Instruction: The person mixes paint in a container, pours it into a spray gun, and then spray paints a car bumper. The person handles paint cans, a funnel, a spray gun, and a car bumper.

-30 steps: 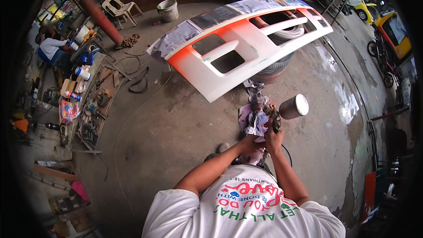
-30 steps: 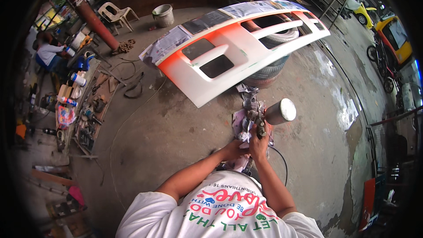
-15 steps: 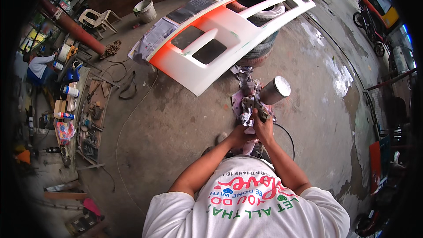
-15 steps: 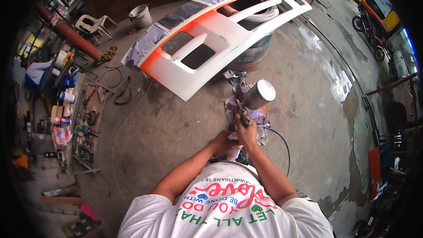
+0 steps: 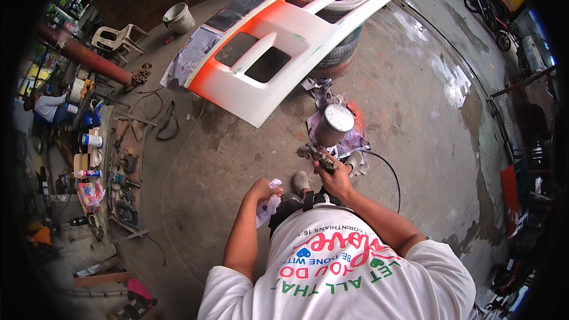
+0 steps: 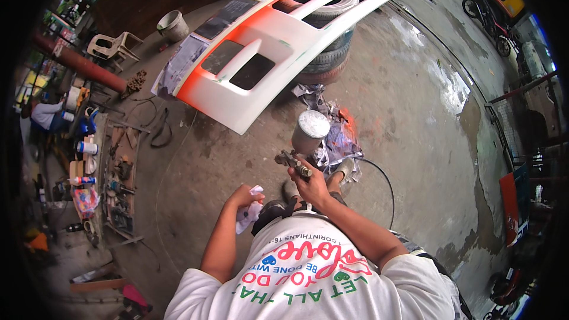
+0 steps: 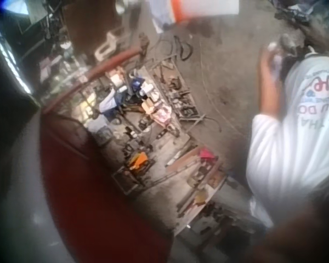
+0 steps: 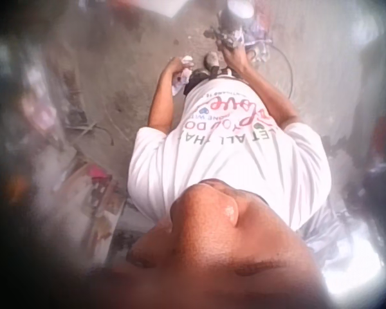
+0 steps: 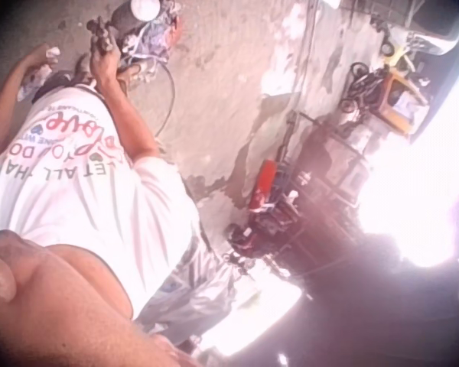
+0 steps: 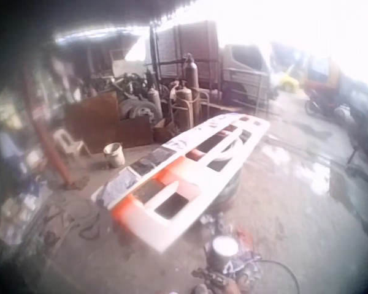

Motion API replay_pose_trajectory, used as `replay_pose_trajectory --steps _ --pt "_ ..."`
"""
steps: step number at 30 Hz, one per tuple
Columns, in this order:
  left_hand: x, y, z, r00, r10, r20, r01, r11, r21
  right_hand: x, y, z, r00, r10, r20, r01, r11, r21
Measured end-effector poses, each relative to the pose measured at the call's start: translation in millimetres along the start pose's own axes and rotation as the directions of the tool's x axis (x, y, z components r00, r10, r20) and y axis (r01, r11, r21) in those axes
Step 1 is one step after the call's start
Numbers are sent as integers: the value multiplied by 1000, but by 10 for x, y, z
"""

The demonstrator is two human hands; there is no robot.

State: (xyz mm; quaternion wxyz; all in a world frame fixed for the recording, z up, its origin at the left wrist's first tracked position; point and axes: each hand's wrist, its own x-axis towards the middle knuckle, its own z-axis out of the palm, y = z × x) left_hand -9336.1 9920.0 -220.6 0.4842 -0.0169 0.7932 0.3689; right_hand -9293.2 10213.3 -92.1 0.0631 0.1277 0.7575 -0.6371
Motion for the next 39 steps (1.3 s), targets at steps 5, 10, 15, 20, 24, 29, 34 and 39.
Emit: replay_pose_trajectory --steps 5,10,15,20,24,29,34,39 --pt "-114 -1475 161 958 -276 -76 278 960 17 280 -117 -256 997 9 -81 -9 1000 -9" --pt "-596 -1612 464 912 -405 -59 410 904 125 638 -174 -629 878 -241 -413 205 970 -129" --pt "-738 -1780 689 885 -460 -75 466 874 138 798 -109 -698 787 -279 -550 210 960 -187" --pt "-528 -1847 575 907 -409 -106 419 902 108 664 47 -369 887 -219 -407 204 976 -79" --pt "-433 -1771 392 926 -344 -154 354 934 46 511 318 7 973 -158 -169 152 987 -49" --pt "-370 -1501 331 932 -344 -113 340 939 -52 392 181 117 992 -17 123 27 996 -82" --pt "-332 -1661 389 924 -375 -79 377 926 17 560 234 -119 992 -74 100 80 995 -61" --pt "-361 -1381 410 895 -441 -63 445 888 112 989 169 -706 999 -25 -43 20 993 -116"
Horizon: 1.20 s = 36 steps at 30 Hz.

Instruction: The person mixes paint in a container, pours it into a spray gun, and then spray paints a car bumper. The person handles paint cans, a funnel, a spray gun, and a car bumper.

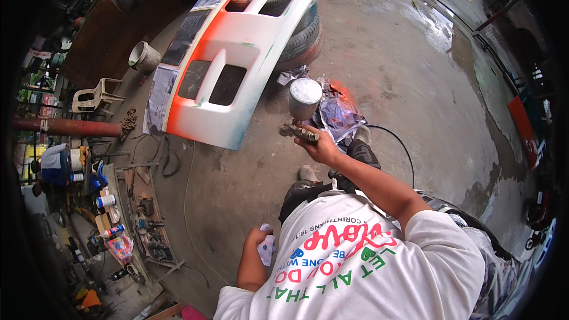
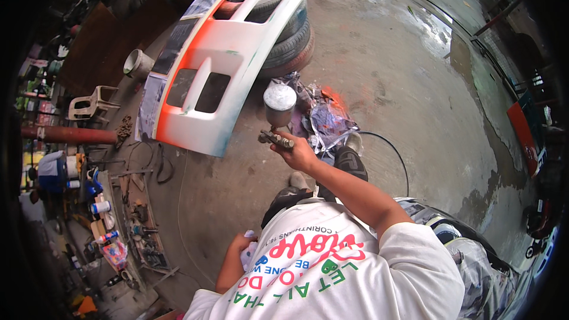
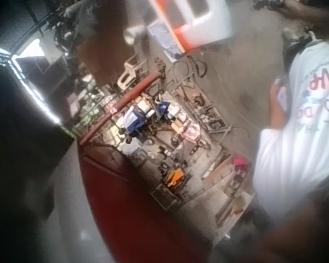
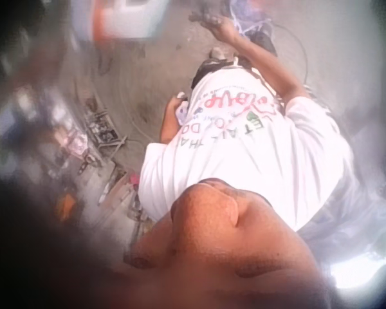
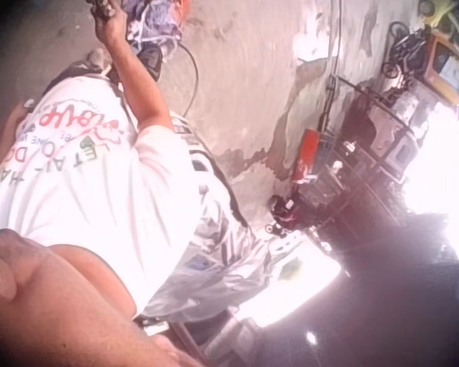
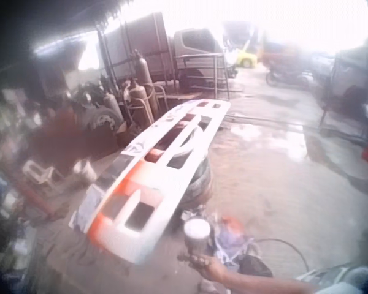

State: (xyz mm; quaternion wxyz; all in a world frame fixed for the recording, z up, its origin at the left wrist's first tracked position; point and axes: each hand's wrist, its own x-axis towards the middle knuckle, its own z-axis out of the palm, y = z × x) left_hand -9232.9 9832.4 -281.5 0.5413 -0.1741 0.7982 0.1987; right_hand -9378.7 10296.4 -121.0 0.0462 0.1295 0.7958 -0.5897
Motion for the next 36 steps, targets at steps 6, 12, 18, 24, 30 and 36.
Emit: replay_pose_trajectory --steps 6,12,18,24,30,36 --pt "-79 774 -256 997 -53 -48 46 990 -131 880 208 -934 976 -116 -183 130 989 69" --pt "197 1799 -244 978 -103 -179 52 962 -268 1942 575 -2161 973 -148 -178 164 983 79" --pt "-56 3552 378 958 -191 -214 74 886 -457 3243 1043 -3578 978 -135 -157 157 979 134" --pt "-751 5610 827 961 -208 -185 127 918 -376 4436 1288 -4820 984 -110 -139 125 987 100" --pt "-727 6583 758 942 -318 -107 265 901 -344 5511 1376 -5890 978 -118 -170 140 983 122" --pt "-545 8616 106 957 -270 -104 240 942 -234 6477 1405 -7059 983 -95 -158 111 990 90"
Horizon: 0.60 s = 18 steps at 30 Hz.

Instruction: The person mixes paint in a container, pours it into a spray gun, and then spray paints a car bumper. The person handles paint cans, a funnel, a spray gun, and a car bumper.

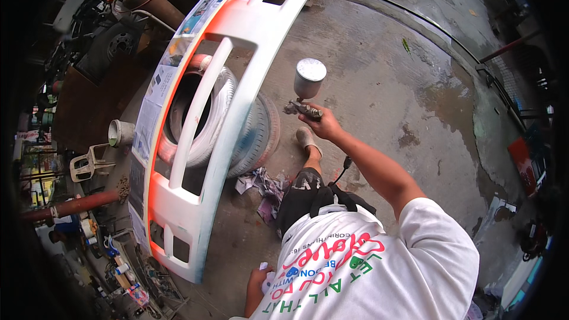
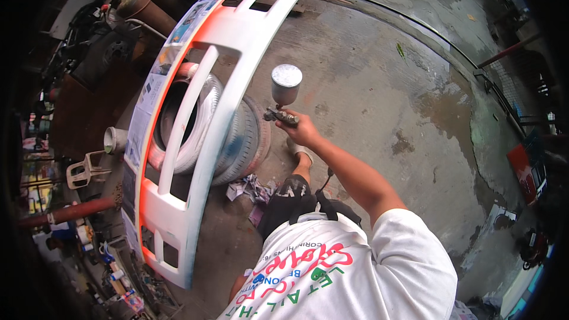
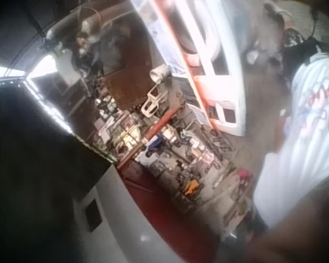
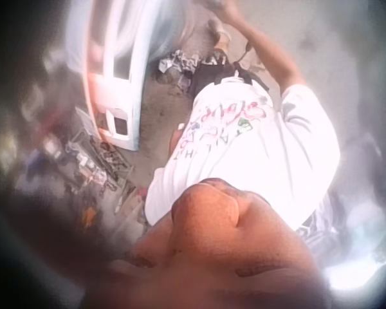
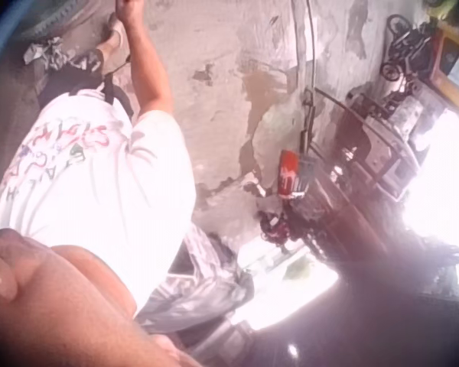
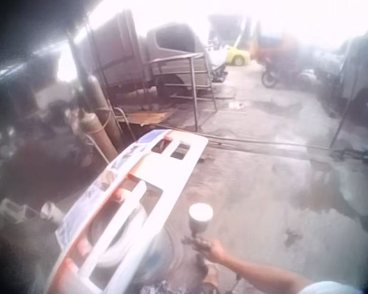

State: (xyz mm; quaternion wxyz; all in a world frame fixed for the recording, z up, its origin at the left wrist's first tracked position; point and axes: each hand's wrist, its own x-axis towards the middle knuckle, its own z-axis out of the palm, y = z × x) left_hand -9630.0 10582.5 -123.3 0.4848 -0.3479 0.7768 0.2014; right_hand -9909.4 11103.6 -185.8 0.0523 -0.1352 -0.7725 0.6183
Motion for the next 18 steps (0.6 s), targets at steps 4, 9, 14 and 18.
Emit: replay_pose_trajectory --steps 4,9,14,18 --pt "933 1020 -39 995 56 85 -66 990 121 802 52 -639 1000 0 -4 -1 997 -74" --pt "1495 2495 -208 951 291 103 -237 902 -361 1822 226 -1419 998 53 -15 -55 993 -101" --pt "1329 3426 -193 954 291 75 -234 876 -422 2820 402 -2117 998 -17 -62 8 989 -149" --pt "1028 3645 250 981 194 13 -178 925 -336 3610 562 -2815 999 22 -40 -31 975 -221"
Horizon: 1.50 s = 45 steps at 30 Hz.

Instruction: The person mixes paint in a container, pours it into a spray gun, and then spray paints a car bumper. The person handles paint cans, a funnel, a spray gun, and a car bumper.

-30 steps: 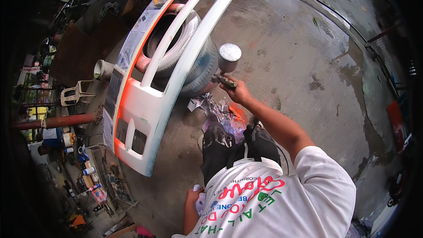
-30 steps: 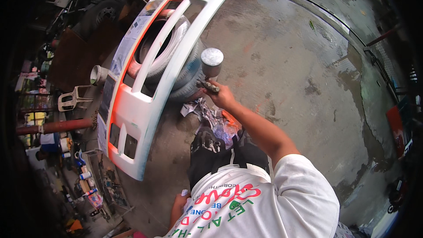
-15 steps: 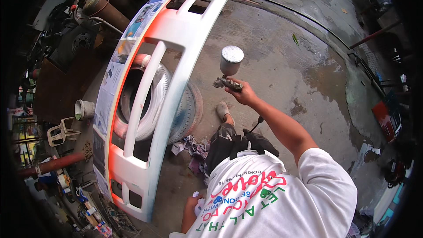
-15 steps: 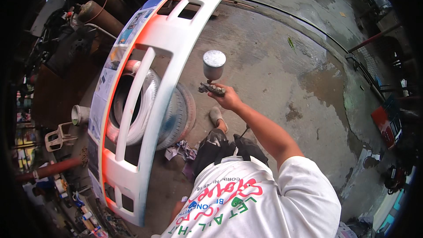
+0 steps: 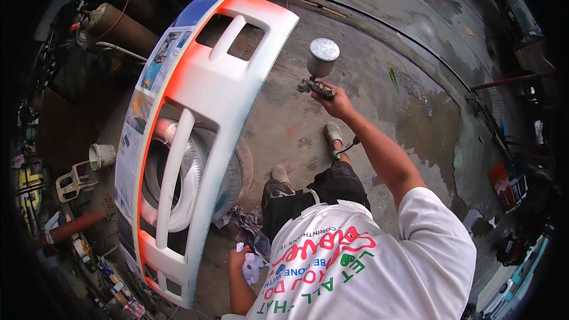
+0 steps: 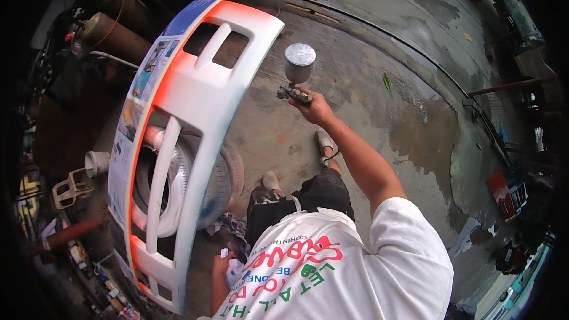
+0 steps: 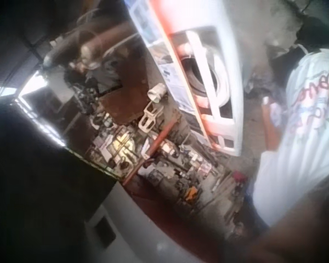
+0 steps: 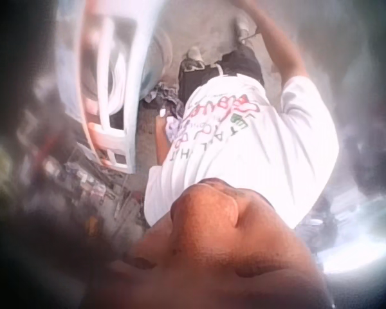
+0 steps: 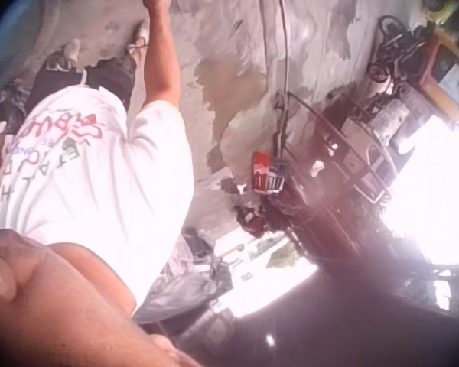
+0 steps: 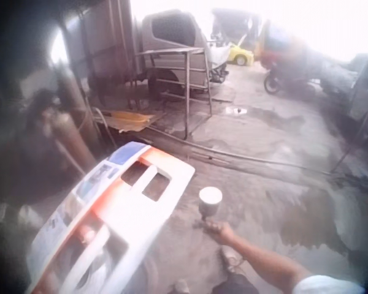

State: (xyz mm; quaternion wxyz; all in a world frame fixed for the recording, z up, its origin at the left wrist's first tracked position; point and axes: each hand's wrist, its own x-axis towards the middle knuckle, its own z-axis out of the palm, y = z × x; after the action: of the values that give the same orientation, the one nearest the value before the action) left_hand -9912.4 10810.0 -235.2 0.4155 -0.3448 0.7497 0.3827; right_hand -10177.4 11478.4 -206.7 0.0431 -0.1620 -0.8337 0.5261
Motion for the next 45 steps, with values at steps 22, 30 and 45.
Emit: replay_pose_trajectory --steps 22,30,45 --pt "-1253 1101 1914 979 -171 -114 167 985 -47 3147 469 -1521 990 8 -140 -30 988 -151" --pt "-755 647 1623 993 -30 -118 28 1000 -14 1963 -124 -953 995 -9 104 12 1000 -29" --pt "-292 -767 995 998 3 -59 9 981 192 -669 -1306 563 976 -38 215 44 999 -22"
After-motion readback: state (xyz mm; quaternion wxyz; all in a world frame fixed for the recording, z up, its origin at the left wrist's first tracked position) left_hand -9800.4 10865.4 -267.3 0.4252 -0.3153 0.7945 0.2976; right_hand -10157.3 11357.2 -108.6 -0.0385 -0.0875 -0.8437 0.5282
